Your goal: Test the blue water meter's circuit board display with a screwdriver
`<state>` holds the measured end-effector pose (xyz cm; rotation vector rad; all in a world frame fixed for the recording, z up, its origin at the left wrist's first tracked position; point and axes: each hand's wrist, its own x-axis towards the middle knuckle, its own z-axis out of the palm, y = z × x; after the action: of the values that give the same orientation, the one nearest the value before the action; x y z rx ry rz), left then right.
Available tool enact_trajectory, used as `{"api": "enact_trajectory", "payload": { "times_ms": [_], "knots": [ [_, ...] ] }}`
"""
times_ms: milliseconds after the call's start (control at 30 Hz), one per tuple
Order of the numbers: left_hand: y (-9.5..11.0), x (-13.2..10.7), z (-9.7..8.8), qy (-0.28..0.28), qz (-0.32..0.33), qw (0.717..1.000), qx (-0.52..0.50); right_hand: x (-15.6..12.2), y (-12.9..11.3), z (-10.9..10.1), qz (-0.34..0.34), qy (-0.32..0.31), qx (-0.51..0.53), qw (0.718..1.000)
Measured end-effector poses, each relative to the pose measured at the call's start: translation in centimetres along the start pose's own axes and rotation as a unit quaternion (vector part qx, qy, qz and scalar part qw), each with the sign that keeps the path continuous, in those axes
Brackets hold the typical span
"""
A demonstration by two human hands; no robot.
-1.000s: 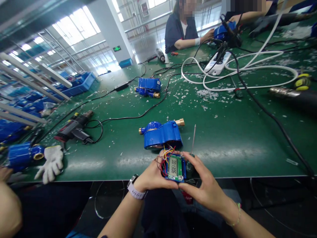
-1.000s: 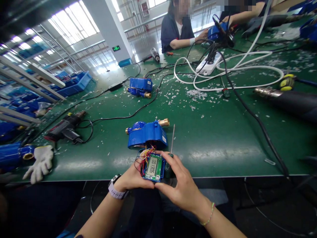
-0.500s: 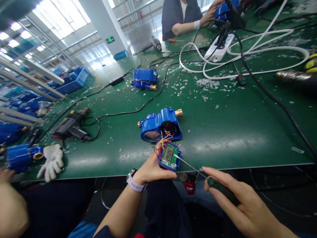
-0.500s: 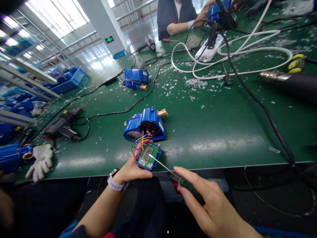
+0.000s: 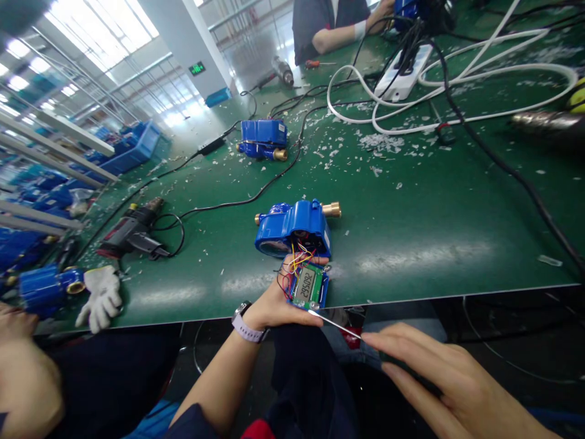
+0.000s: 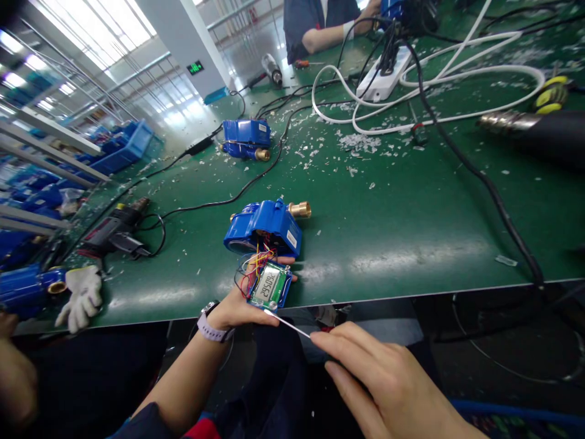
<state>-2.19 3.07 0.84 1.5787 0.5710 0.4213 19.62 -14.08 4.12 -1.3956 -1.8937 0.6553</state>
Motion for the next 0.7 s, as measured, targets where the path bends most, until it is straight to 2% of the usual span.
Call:
{"api": "enact_trajectory", "payload": {
  "times_ms": [200,500,700],
  "knots": [
    [-0.5,-1.1,-0.1,0.004,0.005,0.999,0.042,-0.4,-0.2,0.6,-0.026,0.021,-0.028,0.999],
    [-0.1,-1.7,-0.5,-0.005,0.013,0.996,0.09,0.0,-0.5,1.4,-0.032,-0.009,-0.012,0.999],
    [-1.1,-1.9,-0.8,-0.008,0.022,0.992,0.124,0.2,-0.8,1.3,-0.048,-0.012,-0.071,0.996]
  ]
}}
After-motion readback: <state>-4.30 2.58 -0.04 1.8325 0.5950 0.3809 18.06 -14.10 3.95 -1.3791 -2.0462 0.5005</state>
